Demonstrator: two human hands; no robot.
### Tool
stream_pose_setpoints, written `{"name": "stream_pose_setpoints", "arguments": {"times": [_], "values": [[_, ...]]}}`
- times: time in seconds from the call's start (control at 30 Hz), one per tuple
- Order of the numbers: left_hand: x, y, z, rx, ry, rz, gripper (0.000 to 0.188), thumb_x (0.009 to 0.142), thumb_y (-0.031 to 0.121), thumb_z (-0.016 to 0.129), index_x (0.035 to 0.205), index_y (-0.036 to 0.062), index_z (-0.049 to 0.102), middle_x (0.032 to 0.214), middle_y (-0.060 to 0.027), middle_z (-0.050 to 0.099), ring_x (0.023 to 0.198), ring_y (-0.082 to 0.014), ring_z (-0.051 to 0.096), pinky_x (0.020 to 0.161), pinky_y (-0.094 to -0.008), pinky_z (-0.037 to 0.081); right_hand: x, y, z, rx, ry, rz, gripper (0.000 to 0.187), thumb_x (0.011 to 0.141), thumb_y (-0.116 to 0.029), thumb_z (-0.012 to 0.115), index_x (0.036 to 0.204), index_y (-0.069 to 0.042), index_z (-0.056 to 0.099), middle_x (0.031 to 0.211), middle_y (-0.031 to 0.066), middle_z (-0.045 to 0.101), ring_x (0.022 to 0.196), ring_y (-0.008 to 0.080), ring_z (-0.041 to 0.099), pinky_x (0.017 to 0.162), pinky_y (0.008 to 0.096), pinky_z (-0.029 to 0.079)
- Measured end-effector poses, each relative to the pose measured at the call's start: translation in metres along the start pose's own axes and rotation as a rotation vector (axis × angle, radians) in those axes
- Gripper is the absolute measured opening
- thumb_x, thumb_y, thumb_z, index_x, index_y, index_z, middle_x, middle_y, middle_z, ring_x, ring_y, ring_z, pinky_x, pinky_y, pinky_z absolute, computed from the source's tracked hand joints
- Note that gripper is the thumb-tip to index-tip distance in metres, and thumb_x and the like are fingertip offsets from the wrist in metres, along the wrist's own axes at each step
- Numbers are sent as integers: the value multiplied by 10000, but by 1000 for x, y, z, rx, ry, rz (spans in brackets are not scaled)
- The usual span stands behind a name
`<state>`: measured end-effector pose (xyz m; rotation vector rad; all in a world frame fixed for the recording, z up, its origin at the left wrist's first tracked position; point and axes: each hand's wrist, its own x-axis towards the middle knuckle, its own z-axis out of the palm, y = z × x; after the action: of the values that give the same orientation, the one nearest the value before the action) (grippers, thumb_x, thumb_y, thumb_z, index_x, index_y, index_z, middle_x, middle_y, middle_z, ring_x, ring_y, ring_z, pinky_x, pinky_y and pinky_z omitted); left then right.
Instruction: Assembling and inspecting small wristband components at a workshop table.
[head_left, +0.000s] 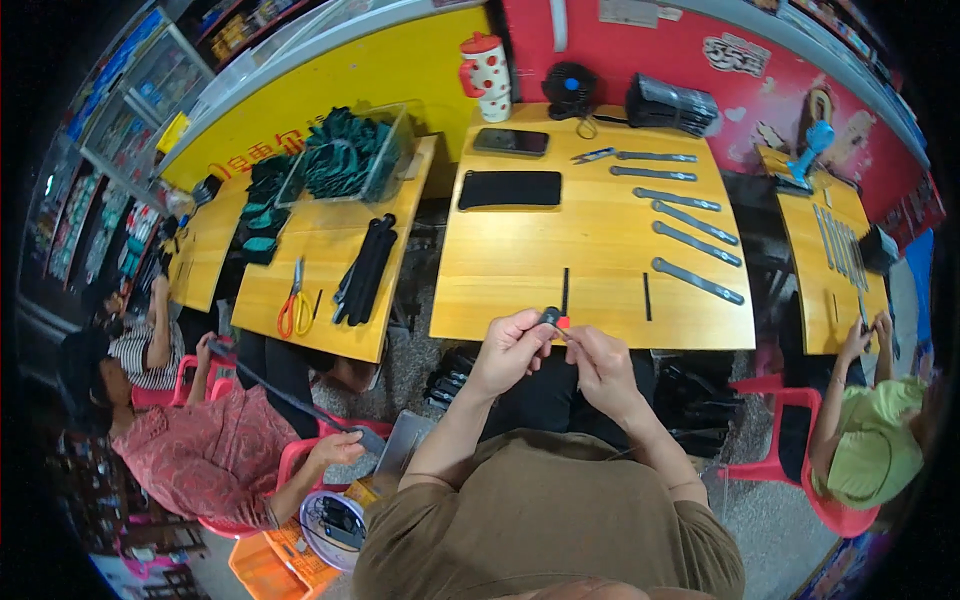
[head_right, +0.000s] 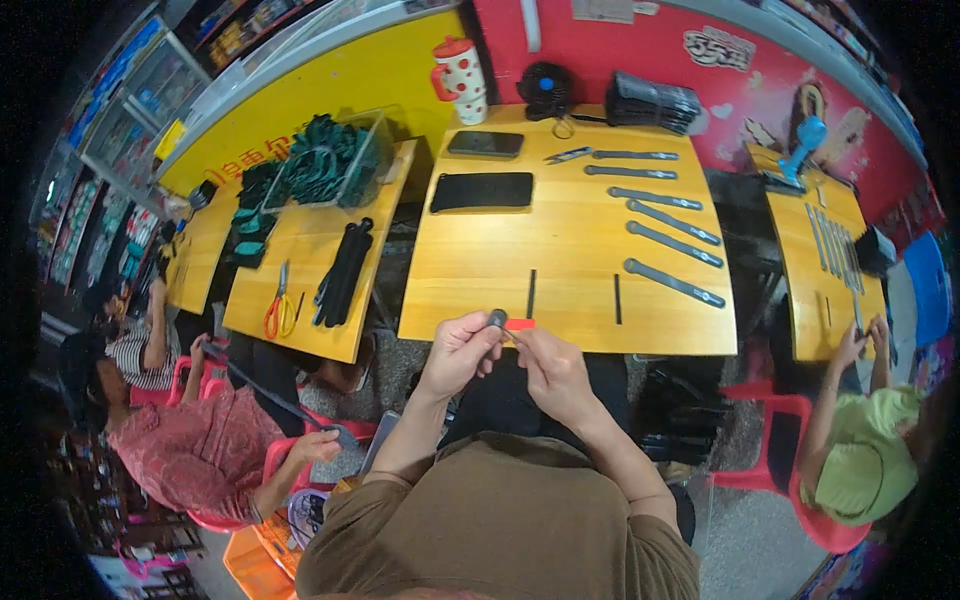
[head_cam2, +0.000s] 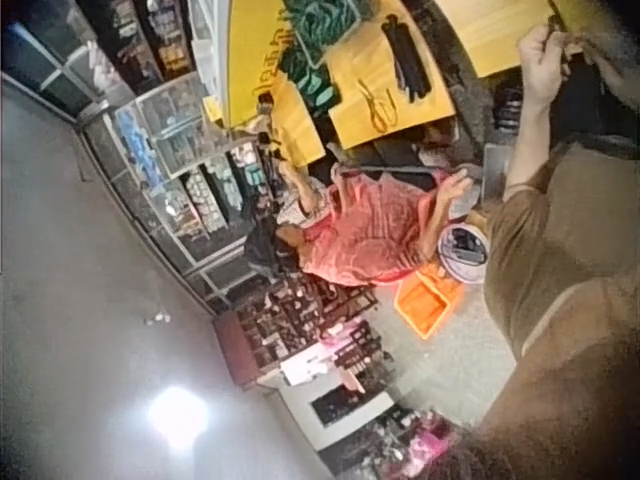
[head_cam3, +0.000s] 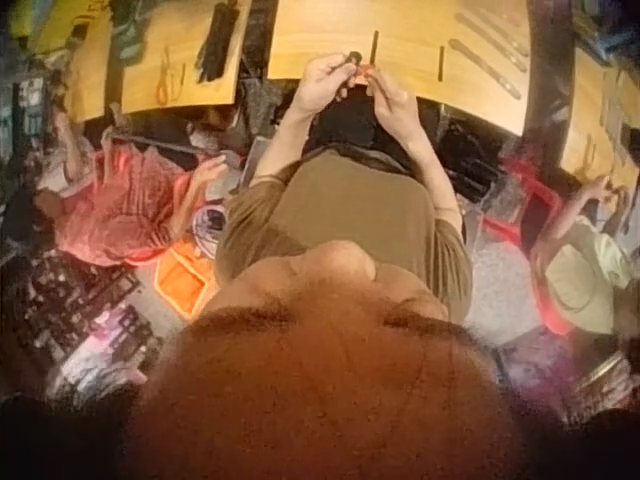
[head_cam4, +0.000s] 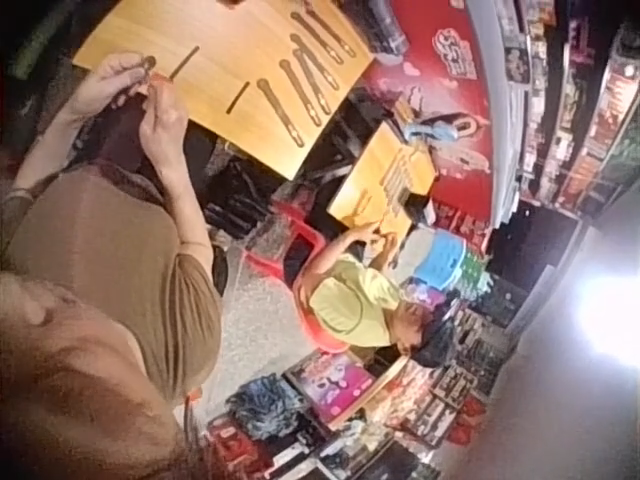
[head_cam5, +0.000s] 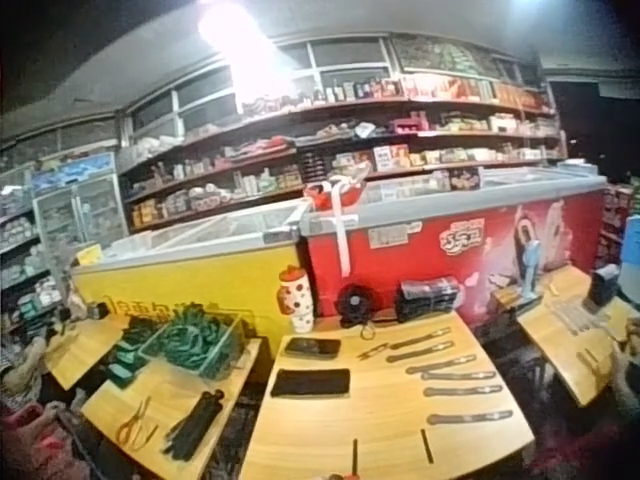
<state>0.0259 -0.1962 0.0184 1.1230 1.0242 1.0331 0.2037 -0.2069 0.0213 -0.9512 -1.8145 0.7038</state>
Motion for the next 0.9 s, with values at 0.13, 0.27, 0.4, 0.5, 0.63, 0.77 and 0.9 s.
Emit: {"name": "stream_pose_setpoints", "arguments": {"times": [0.13, 0.27, 0.4, 0.5, 0.63, 0.77, 0.9], "values": [[4, 5, 6, 50, -146, 24, 158, 969, 151, 558, 876, 57, 644, 666, 42, 558, 505, -5, 455, 450, -160, 343, -5, 11, -5, -153, 16, -140, 247, 763, 104, 557, 1002, 48, 581, 734, 148, 566, 642, 275, 632, 544, 345, 499], [4, 3, 8, 56, -138, 118, 167, 963, 141, 562, 861, 36, 643, 646, 43, 545, 505, -13, 442, 455, -173, 341, -4, 12, -4, -248, 17, -174, 238, 765, 105, 546, 987, 32, 593, 721, 149, 564, 604, 277, 611, 536, 339, 488], [8, 4, 8, 151, -144, 205, 202, 956, 123, 563, 787, 24, 612, 620, 35, 529, 509, -26, 442, 460, -193, 342, -10, 17, 0, 225, 22, 169, 124, 854, 76, 530, 924, 9, 607, 670, 90, 588, 568, 164, 567, 523, 266, 433], [12, 0, 5, 236, -154, 298, 214, 946, 107, 569, 757, 9, 587, 612, 26, 513, 553, -36, 454, 497, -217, 366, -11, 26, -1, 406, -10, 344, 86, 883, 55, 531, 911, 15, 602, 670, 66, 599, 578, 120, 553, 520, 250, 416], [13, -7, 4, 192, -161, 201, 204, 945, 100, 564, 772, -3, 592, 621, 34, 510, 592, -35, 469, 528, -222, 377, -5, 32, 8, -199, 80, -204, 176, 777, 109, 536, 927, 26, 575, 693, 127, 557, 565, 255, 570, 501, 342, 444], [15, -13, 4, 152, -163, 203, 194, 945, 97, 561, 789, -9, 603, 641, 34, 517, 599, -35, 472, 527, -226, 371, -5, 34, 7, -313, 56, -219, 212, 738, 130, 531, 929, 42, 564, 703, 138, 541, 580, 289, 573, 506, 359, 455], [16, -12, 2, 163, -190, 161, 189, 945, 97, 561, 800, -11, 613, 635, 28, 520, 590, -38, 471, 528, -224, 373, -5, 34, 6, -149, 58, -183, 183, 772, 127, 528, 919, 31, 579, 703, 132, 549, 588, 273, 582, 509, 338, 459]]}}
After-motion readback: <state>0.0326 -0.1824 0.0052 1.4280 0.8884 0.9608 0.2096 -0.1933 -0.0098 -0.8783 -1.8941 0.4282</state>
